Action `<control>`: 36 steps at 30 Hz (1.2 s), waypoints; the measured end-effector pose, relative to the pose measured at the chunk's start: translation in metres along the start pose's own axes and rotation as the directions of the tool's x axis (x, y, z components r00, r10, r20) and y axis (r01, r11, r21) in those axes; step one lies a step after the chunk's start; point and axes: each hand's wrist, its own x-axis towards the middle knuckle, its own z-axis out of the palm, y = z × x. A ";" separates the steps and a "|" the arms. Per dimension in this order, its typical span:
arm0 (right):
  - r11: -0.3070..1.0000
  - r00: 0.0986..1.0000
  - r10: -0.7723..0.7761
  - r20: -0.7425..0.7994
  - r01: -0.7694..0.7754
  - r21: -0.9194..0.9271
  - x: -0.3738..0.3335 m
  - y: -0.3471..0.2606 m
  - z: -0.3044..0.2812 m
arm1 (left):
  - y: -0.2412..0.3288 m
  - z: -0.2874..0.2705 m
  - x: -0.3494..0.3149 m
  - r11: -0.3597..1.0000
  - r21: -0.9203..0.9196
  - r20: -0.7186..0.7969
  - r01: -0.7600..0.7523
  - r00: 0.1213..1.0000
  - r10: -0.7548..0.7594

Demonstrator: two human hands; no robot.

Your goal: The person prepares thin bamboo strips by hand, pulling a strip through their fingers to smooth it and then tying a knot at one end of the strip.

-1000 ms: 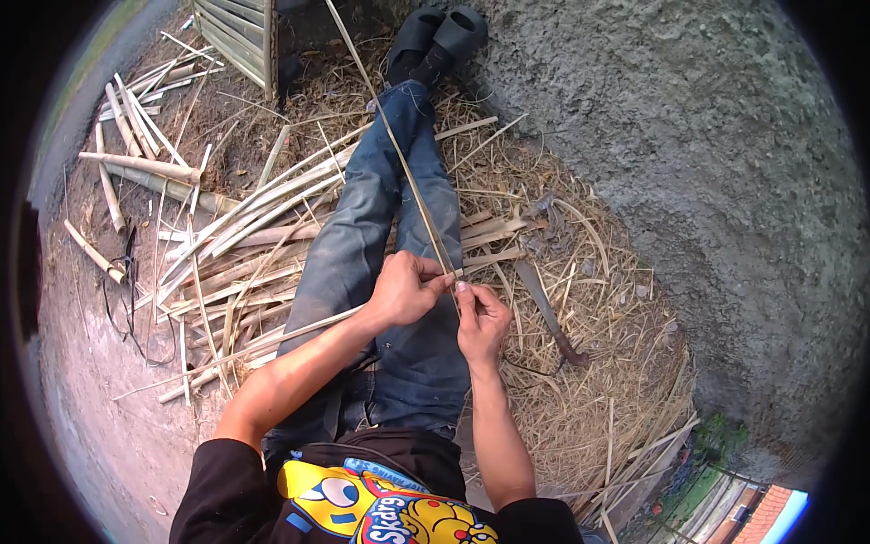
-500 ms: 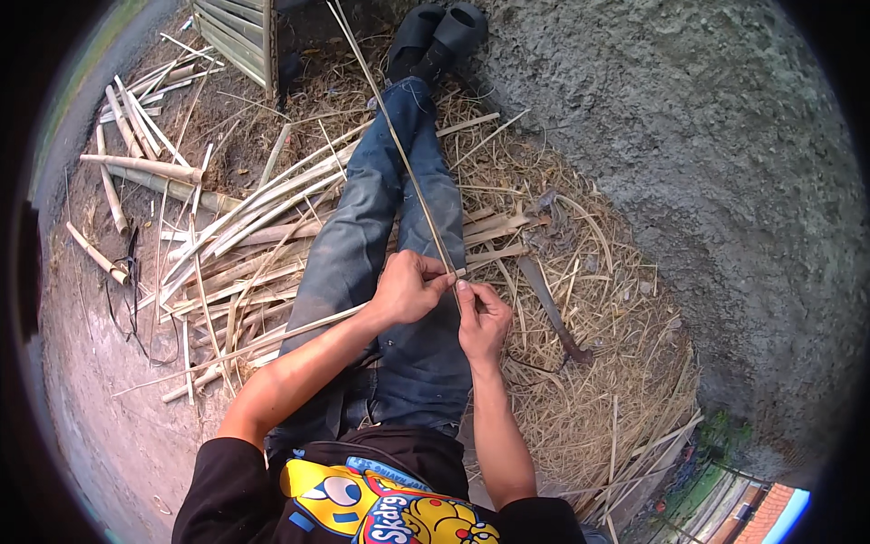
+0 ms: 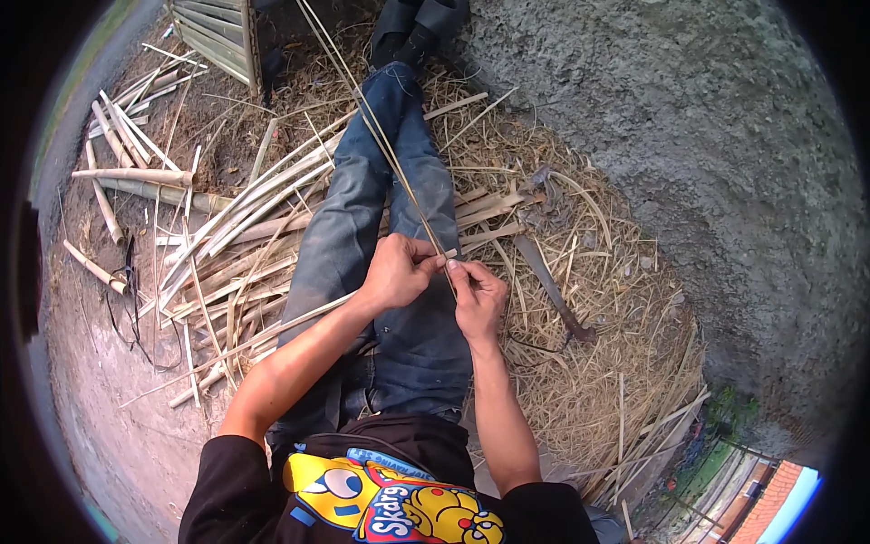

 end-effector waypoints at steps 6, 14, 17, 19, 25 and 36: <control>0.998 0.998 0.046 -0.036 -0.044 0.053 0.000 -0.010 0.000 | -0.003 0.006 0.002 1.000 0.005 -0.003 -0.027 1.000 0.027; 0.872 0.923 0.170 -0.345 -0.304 -0.383 -0.007 0.051 -0.115 | -0.006 -0.010 0.014 1.000 0.011 0.035 0.017 0.999 -0.017; 0.335 0.895 -0.386 -0.224 -0.090 -0.938 -0.028 0.075 -0.137 | -0.001 -0.009 0.021 0.997 -0.074 0.038 0.010 0.999 -0.008; 0.695 0.957 -0.110 -0.268 -0.119 -0.709 -0.040 0.064 -0.123 | 0.001 -0.010 0.022 0.986 -0.161 0.071 0.038 0.997 -0.027; 0.968 0.982 0.109 0.156 -0.069 -0.243 -0.052 -0.022 -0.063 | 0.002 -0.013 0.016 0.981 -0.190 0.062 0.028 0.998 -0.016; 0.920 0.976 0.210 -0.052 -0.216 -0.326 -0.039 0.042 -0.100 | 0.006 -0.014 0.011 0.978 -0.205 0.067 0.043 0.997 -0.030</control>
